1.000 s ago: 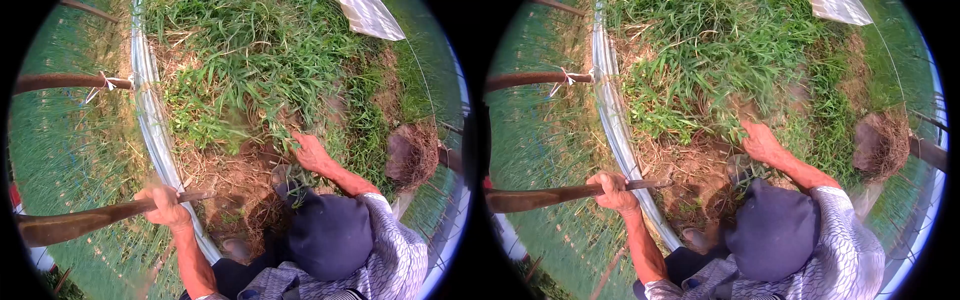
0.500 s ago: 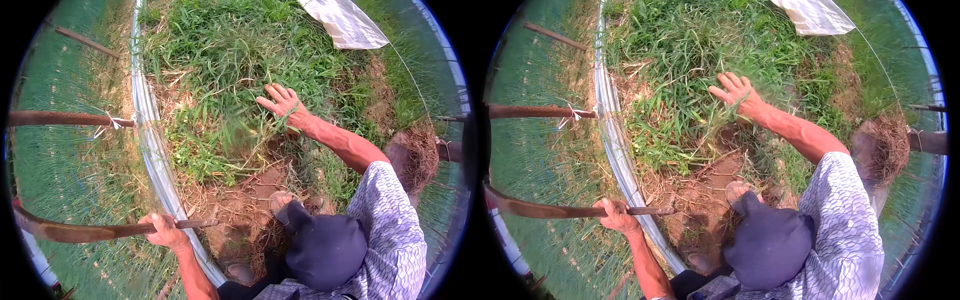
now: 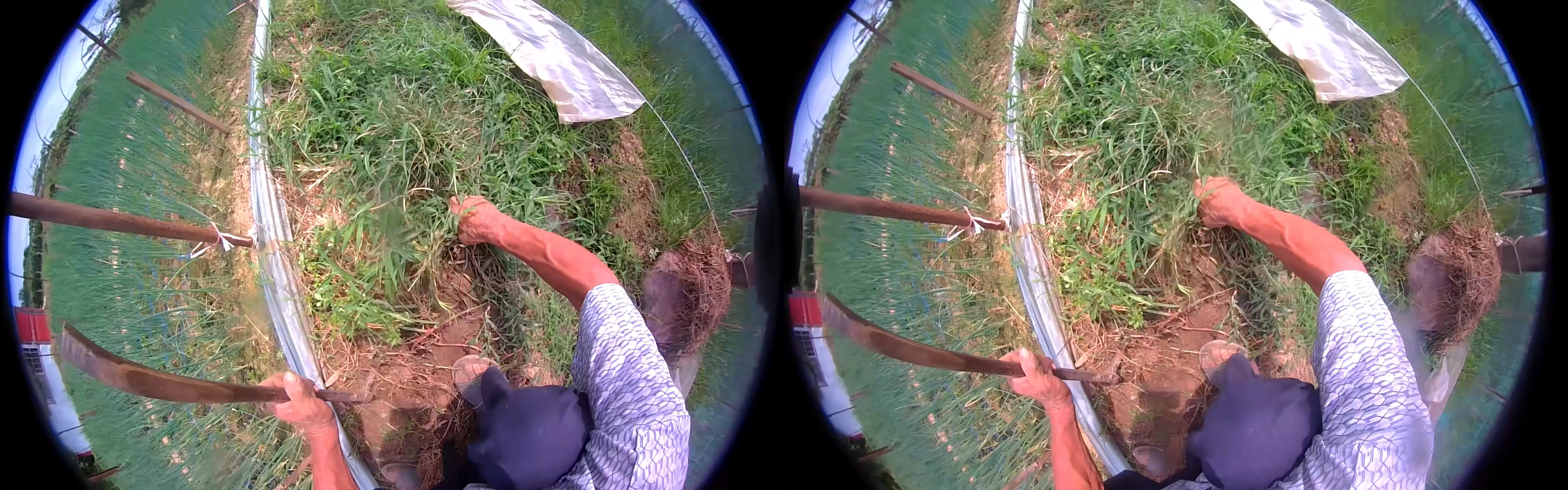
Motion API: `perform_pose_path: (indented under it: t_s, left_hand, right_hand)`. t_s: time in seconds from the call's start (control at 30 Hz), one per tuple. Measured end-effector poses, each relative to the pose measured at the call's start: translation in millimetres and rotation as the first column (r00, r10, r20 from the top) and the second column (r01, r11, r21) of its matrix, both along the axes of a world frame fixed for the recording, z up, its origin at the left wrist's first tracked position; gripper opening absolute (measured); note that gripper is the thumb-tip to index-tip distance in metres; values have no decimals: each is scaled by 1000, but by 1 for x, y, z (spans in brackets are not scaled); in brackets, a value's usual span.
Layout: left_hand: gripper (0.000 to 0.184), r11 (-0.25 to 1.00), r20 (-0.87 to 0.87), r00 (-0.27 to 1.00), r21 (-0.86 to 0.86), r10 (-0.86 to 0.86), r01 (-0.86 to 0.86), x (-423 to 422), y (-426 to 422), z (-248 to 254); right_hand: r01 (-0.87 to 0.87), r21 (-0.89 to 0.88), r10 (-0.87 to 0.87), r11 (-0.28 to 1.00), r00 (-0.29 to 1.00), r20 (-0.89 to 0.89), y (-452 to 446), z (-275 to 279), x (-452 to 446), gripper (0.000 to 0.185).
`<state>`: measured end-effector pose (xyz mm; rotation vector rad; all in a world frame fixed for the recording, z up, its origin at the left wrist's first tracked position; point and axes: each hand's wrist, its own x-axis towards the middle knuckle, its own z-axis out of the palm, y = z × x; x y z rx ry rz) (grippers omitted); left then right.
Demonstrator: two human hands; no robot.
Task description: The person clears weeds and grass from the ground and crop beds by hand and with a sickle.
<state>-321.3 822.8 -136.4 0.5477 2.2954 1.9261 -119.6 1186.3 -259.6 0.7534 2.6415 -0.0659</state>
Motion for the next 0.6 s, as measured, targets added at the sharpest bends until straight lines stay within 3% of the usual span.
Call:
perform_pose_path:
  t_s: [0.03, 0.07, 0.17, 0.23, 0.27, 0.3, 0.37, 0.4, 0.43, 0.6]
  left_hand:
    - [35, 1000, -16, 1000, 10, 9, -9, 2, 2, 0]
    - [35, 1000, -12, 1000, 20, 5, -5, 3, 4, 1]
    - [34, 1000, 13, 1000, 11, -14, 13, 6, 3, 3]
    - [33, 1000, -13, 1000, 15, -19, 20, 7, 2, -1]
    - [33, 1000, -43, 999, 2, -21, 21, 5, 1, -2]
    - [32, 999, 6, 1000, 44, -6, 6, 6, 0, -3]
    - [30, 998, -43, 999, 65, -20, 23, 4, -1, -7]
    - [28, 997, -79, 995, 54, -57, 61, 3, -1, -9]
    - [28, 997, -114, 992, 50, -61, 67, 2, 1, -10]
    - [25, 998, -70, 997, 40, -43, 46, 0, 3, -12]
  right_hand:
    - [-28, 66, 31, 997, 998, -46, -1, -2, 0, 42]
    - [-24, 76, 27, 997, 999, -42, 5, -1, -2, 42]
    - [-57, -80, 67, 995, 989, 135, 28, 0, -11, 30]
    - [-109, -88, 118, 990, 988, 103, 43, -37, -5, 24]
    - [-167, -110, 175, 980, 982, 66, 50, -56, -1, 20]
    - [-253, 16, 252, 967, 953, -166, 44, -68, 13, 17]
    - [-235, -270, 120, 934, 916, -383, 30, -47, 12, 17]
    - [-264, 31, 266, 964, 961, -77, 14, -27, 3, 21]
    - [-259, 41, 262, 965, 962, -82, 13, -29, 4, 21]
    - [107, -4, -104, 994, 955, -278, 12, -49, 10, 18]
